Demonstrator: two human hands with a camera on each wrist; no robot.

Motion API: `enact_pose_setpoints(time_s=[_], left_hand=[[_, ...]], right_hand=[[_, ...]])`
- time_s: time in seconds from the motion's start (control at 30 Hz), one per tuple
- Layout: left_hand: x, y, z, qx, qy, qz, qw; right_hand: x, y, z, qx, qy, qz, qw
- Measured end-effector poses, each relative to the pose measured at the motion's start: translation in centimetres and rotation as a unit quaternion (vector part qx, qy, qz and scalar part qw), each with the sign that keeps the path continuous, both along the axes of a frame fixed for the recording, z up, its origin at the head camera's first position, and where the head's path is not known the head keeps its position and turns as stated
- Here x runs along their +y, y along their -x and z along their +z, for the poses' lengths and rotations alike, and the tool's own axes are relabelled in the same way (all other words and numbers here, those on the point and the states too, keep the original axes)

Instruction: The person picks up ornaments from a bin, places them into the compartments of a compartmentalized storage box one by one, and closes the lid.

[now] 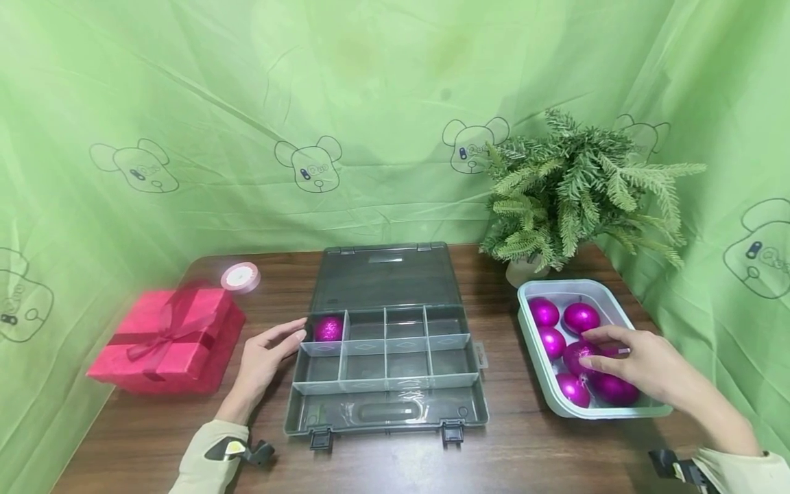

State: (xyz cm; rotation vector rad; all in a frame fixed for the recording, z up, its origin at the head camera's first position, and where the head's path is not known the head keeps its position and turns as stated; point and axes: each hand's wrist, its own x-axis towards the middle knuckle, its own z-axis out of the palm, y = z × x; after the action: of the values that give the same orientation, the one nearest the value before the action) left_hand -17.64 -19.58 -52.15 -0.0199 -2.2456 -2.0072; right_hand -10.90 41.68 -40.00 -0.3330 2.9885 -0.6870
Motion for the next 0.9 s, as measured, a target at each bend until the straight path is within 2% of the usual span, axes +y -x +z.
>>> enact_pose_setpoints(time_s=[0.4, 0.63, 0.9], left_hand=[[0.1, 0.0, 0.0, -0.002, -0.001, -0.002, 1.0], [0.2, 0.0, 0.0, 0.0, -0.005, 0.0, 1.0], [0.1, -0.1, 0.0, 0.0, -0.005, 0.003, 1.0]], right_hand=[[0.7, 0.0, -0.9, 0.01, -0.007, -0.012, 0.9999], [0.1, 0.0, 0.6, 0.025, -0.015, -0.041, 0.9987], [-1.6, -0.2, 2.5, 0.056, 0.014, -0.063, 0.9964]])
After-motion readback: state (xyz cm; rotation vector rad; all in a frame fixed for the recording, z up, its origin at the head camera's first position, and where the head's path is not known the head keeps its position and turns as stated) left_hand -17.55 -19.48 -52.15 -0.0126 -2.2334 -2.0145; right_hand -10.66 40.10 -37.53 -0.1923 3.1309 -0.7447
